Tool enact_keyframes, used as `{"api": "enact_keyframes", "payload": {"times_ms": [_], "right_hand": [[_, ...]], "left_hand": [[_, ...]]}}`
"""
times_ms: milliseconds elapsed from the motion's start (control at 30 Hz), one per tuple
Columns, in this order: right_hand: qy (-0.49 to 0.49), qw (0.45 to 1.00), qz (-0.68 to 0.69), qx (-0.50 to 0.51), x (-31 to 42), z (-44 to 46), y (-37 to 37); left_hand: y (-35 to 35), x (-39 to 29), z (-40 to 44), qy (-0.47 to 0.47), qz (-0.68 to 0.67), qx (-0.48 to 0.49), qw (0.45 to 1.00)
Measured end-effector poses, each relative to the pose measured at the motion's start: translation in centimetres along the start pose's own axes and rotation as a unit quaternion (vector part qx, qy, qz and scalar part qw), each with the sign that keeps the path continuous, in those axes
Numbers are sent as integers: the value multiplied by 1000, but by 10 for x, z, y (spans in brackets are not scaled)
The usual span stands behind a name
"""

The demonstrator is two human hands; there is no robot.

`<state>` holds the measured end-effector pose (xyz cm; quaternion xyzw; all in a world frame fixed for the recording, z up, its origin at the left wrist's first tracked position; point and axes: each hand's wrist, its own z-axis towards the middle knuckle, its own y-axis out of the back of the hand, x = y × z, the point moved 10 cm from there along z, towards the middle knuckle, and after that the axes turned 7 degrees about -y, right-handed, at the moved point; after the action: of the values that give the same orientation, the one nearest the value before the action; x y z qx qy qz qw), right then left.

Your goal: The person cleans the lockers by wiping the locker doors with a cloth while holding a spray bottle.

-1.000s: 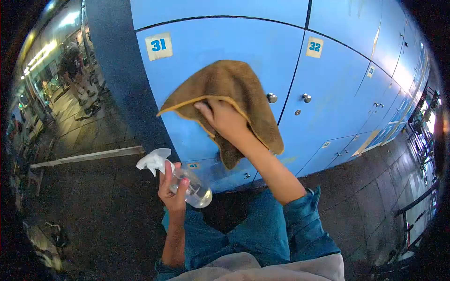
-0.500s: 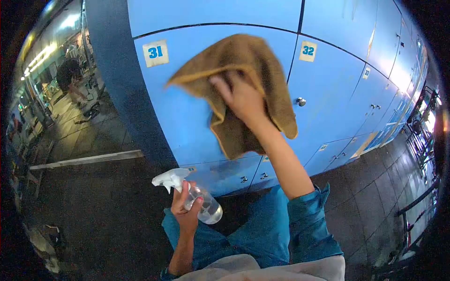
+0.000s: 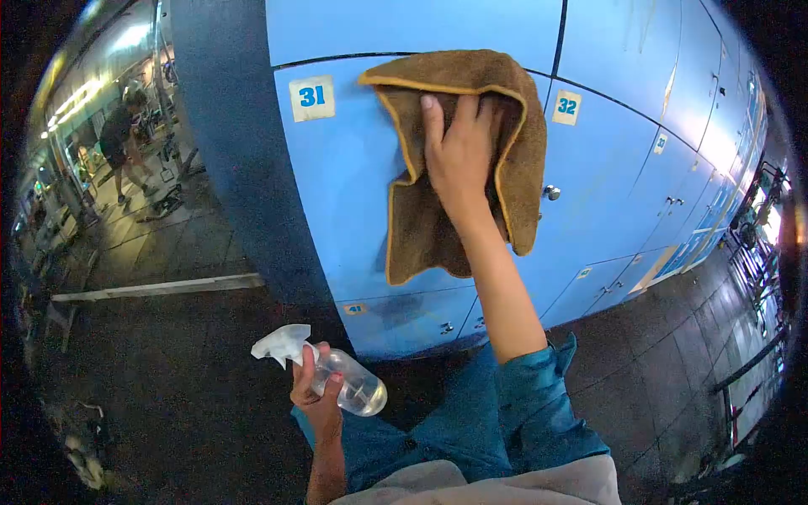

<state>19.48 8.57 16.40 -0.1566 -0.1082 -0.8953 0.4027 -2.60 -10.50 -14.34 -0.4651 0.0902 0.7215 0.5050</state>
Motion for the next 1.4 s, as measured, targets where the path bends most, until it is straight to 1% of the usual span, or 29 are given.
{"api": "enact_keyframes", "payload": {"times_ms": [100,133,167,233,300,333,367,433,533,633,700,767,800,900,933,1033,1133,1233,1333,1400], "right_hand": [[24,998,31,56,9,-11,-20],[67,997,25,41,18,-18,-24],[94,993,1,70,20,-22,-30],[67,989,20,132,11,-20,-30],[32,993,67,93,-11,-13,-17],[-29,988,108,103,-22,0,-6],[-8,999,34,2,-31,12,14],[-43,999,3,-31,-31,23,35],[22,996,-56,-59,-18,20,29],[35,999,1,12,-5,12,2],[50,998,-2,36,9,5,-11],[54,995,16,77,21,0,-26],[98,995,13,30,33,-4,-24],[108,992,34,60,44,-14,-44],[137,988,29,58,51,-17,-48],[152,984,24,91,60,-21,-59],[187,974,48,117,68,-19,-59],[227,968,23,107,84,-16,-54],[233,964,26,122,101,-13,-54],[241,961,54,122,108,-13,-61]], "left_hand": [[-4,-10,4,-43,-7,20,999],[-6,-12,5,-46,-4,27,999],[-8,-14,5,-48,-1,33,998],[-9,-11,4,-40,2,37,999],[-3,0,1,-21,2,29,999],[-2,1,2,-19,-6,27,999],[0,1,2,-17,-13,25,999],[-1,-1,3,-16,-16,19,1000],[1,-4,7,-25,-3,12,1000],[3,-2,9,-26,-6,4,1000],[0,-4,9,-13,-24,7,1000],[1,-2,7,-14,0,9,1000],[2,0,6,-15,13,9,1000],[7,5,3,-3,24,10,1000],[6,2,3,-2,27,7,1000],[7,6,0,19,0,-4,1000],[8,7,-1,13,0,-2,1000],[3,0,0,-2,13,9,1000],[4,1,-3,-1,17,16,1000],[4,3,-4,1,18,19,1000]]}}
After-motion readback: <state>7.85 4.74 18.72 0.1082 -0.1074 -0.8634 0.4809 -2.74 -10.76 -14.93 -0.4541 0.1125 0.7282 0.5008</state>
